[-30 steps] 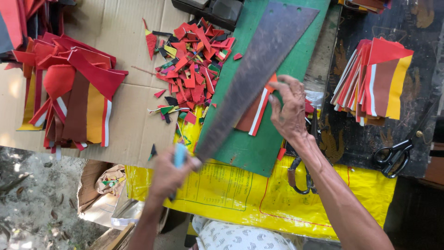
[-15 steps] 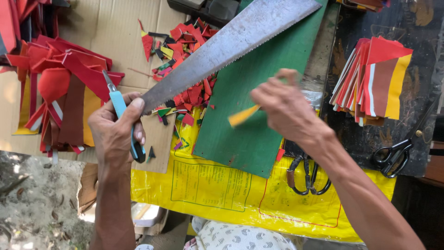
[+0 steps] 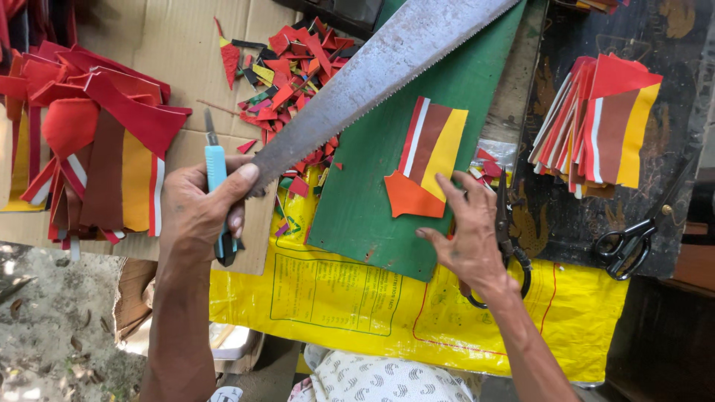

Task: The person uses a utility knife and a metal saw as a straightedge to cut triangular shapes from stacked multicolored fabric pieces. They repeatedly align the saw, cut along its edge, and set the finished pieces aside on the table.

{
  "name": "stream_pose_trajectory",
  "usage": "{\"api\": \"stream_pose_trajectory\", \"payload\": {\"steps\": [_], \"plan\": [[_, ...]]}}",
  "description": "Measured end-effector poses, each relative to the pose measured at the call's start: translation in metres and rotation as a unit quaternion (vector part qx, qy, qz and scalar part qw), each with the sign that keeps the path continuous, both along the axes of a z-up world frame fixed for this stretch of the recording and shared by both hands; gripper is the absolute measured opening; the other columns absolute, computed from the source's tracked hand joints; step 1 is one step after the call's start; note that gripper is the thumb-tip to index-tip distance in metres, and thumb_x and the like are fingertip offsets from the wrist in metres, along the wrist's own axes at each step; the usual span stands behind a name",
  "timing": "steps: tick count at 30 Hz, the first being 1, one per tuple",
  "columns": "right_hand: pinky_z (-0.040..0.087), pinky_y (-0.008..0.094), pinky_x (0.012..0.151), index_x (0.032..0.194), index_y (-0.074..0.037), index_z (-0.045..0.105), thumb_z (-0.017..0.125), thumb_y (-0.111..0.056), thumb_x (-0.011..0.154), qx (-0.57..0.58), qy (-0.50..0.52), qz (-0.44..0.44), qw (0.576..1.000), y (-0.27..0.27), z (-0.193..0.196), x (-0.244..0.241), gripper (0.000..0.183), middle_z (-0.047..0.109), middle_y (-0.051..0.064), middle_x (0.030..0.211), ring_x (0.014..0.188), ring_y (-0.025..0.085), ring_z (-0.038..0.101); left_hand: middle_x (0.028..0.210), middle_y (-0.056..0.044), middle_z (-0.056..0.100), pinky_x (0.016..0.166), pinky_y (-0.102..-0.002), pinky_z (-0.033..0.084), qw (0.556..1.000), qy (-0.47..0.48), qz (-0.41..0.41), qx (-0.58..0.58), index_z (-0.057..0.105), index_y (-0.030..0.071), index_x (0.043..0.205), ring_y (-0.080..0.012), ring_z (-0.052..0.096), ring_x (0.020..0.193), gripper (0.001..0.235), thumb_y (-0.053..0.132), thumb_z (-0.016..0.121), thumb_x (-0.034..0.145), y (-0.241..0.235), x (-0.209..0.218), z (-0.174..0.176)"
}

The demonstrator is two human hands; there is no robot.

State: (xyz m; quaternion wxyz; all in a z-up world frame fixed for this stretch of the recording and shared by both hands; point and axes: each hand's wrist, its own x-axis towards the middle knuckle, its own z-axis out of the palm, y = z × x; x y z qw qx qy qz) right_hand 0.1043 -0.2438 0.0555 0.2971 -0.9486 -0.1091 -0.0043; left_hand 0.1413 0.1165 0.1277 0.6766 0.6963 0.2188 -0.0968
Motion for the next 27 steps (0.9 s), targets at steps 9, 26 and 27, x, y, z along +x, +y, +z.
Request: {"api": "stream_pose_trajectory", "payload": {"steps": [9,26,27], "plan": [[0.035,0.05,0.106,0.135,0.0,0.063,0.09,-0.033,0.074,-0.033,-0.073,-0.008,0.997,0.015,-0.025,0.009,0.075,0.056,0.012,0.138,0.124,0.034,0.046,0.072,-0.01,0.073,0.037,-0.02,0.039,0.99,0.05,-0.083,-0.099,0.068,-0.001,0.115,-0.0039,0.049,0.04,0.032,0.021,0.072,0.092,-0.021,-0.018,-0.014],[0.039,0.045,0.114,0.135,-0.004,0.055,0.092,-0.013,0.077,0.054,-0.049,0.0,0.997,0.0,-0.036,0.028,0.07,0.057,0.013,0.139,0.132,0.032,0.051,0.067,-0.008,0.071,0.033,-0.022,0.034,0.976,0.105,0.077,-0.175,0.066,-0.003,0.107,-0.0043,0.048,0.039,0.028,0.024,0.066,0.097,-0.131,-0.16,-0.121],[0.04,0.045,0.115,0.138,-0.004,0.051,0.093,-0.015,0.075,0.07,-0.05,0.005,0.996,-0.001,-0.035,0.029,0.077,0.054,0.014,0.14,0.133,0.032,0.05,0.068,-0.009,0.071,0.034,-0.021,0.034,0.977,0.098,0.082,-0.17,0.066,-0.003,0.107,-0.0042,0.048,0.039,0.028,0.024,0.066,0.097,-0.133,-0.164,-0.123]]}}
